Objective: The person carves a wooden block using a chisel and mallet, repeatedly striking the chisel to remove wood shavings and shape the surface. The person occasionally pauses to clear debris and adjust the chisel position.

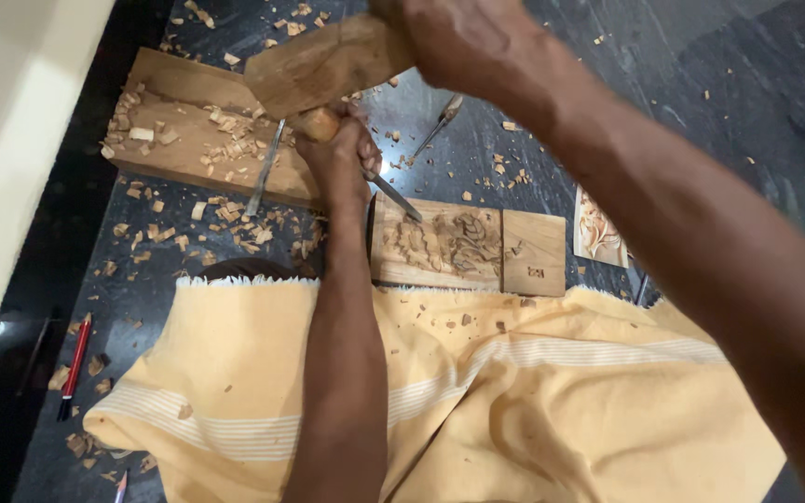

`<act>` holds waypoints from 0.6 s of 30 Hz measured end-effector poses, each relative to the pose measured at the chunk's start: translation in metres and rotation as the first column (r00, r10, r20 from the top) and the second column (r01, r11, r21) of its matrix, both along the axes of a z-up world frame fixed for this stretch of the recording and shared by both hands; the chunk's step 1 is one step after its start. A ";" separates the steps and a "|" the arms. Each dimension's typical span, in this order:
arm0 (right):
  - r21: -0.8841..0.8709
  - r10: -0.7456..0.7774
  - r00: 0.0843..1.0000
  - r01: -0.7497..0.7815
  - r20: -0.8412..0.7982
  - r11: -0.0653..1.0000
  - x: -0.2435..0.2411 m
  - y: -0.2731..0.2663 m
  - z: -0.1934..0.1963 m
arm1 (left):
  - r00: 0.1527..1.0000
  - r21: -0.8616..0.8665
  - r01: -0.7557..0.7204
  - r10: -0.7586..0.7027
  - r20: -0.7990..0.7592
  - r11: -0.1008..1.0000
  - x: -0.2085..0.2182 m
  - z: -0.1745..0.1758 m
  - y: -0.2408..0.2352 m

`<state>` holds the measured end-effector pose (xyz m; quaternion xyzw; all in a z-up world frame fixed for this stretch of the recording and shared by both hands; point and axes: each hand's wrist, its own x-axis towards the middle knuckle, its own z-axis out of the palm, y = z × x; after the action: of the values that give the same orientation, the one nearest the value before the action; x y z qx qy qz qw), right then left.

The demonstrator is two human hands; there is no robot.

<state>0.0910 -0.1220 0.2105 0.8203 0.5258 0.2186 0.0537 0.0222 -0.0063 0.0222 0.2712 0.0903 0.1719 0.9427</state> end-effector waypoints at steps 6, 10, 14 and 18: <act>-0.094 -0.289 0.935 0.275 -0.207 0.957 0.020 0.015 -0.029 | 0.999 0.004 -0.053 0.053 -0.003 0.999 -0.003 -0.010 0.001; -0.042 -0.219 0.964 0.215 -0.152 0.976 0.022 0.010 -0.033 | 0.999 -0.039 -0.042 0.041 -0.027 0.998 0.001 -0.011 -0.009; 0.098 -0.400 0.884 0.433 -0.241 0.896 0.010 0.005 -0.026 | 0.987 -0.055 -0.124 0.117 -0.108 0.991 -0.001 -0.009 0.002; 0.062 -0.531 0.754 0.595 -0.386 0.801 -0.009 -0.015 0.006 | 0.988 -0.150 -0.137 0.145 0.046 0.979 -0.005 -0.005 0.007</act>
<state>0.0818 -0.1373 0.2168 0.9672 0.2321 0.0894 -0.0519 0.0168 0.0007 0.0174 0.1890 0.0948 0.2389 0.9477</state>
